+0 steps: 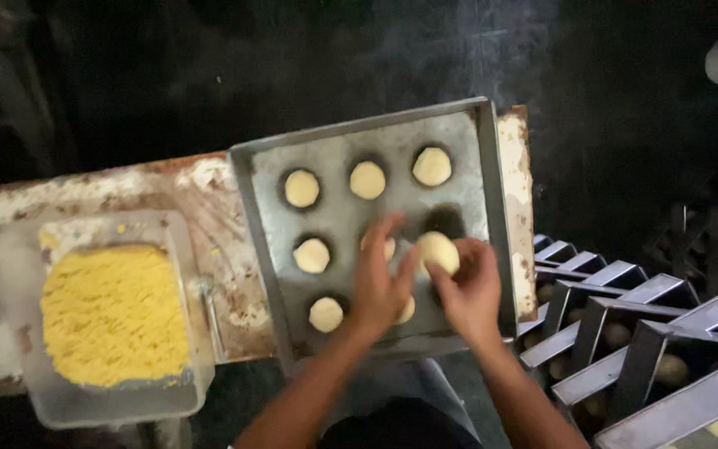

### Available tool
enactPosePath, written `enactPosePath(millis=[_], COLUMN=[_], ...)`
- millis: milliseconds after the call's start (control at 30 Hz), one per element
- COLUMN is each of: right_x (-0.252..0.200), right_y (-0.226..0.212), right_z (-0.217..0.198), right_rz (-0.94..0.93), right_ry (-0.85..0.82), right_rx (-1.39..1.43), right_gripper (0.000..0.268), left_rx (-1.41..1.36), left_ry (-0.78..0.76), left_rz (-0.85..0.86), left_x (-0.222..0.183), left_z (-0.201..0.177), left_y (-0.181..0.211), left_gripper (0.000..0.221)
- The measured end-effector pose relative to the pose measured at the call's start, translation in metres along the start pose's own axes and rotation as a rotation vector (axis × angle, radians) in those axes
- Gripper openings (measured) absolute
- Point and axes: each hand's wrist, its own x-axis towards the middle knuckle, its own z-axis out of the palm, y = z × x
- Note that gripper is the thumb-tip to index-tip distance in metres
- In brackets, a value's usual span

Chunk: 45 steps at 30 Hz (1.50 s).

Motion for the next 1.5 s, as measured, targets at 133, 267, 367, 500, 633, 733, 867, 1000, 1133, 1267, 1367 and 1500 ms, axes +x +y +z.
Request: enactPosePath(millis=[133,267,367,500,633,733,867,1000,1133,1267,1367,1500], right_x=[-0.126,-0.216,-0.246,-0.282,-0.324,-0.312,-0.283,-0.261,-0.228,-0.23,-0.235,-0.23], right_y=[0.029,0.091,0.105,0.061,0.026,0.029,0.042,0.008,-0.036,-0.047,-0.053,-0.059], right_z=[-0.028,-0.032,-0.04,-0.033,0.001,0.035,0.12,0.259,0.421,0.502,0.507,0.503], right_rz=[-0.081,-0.185,0.24,-0.376,-0.718,-0.52,-0.416,-0.667,-1.011,-1.069,-1.009,-1.038], right_ry=[-0.096,0.188,0.146,0.012,-0.186,-0.137,-0.371,-0.565,-0.628,-0.553,-0.544,-0.627], right_rx=[0.241,0.494,0.728,0.064,0.03,0.333,0.107,-0.303,-0.519,-0.591,-0.644,-0.658], right_gripper=[0.036,0.036,0.045,0.02,0.026,0.013,0.023,0.025,0.027,0.037,0.03,0.031], left_rx=[-0.163,0.015,-0.187,-0.216,-0.46,-0.516,-0.519,-0.373,-0.304,-0.072,0.005,0.062], left_ry=[0.183,-0.074,-0.346,-0.257,-0.13,0.075,0.262,0.533,0.7,0.87,0.828,0.81], left_rz=[-0.019,-0.042,-0.321,0.104,-0.143,-0.007,-0.12,0.04,-0.014,0.125,0.237,0.225], left_x=[-0.112,-0.201,-0.24,-0.274,-0.328,-0.327,-0.312,-0.294,-0.261,-0.224,-0.212,-0.209], left_z=[0.031,0.031,-0.004,-0.064,-0.081,-0.11,-0.188,-0.297,-0.395,-0.445,-0.466,-0.466], left_y=[0.026,0.032,0.038,0.028,0.008,-0.016,-0.055,-0.093,-0.139,-0.166,-0.17,-0.172], left_gripper=[0.023,0.026,0.031,0.066,0.045,0.054,0.054,0.059,0.055,0.056,0.055,0.053])
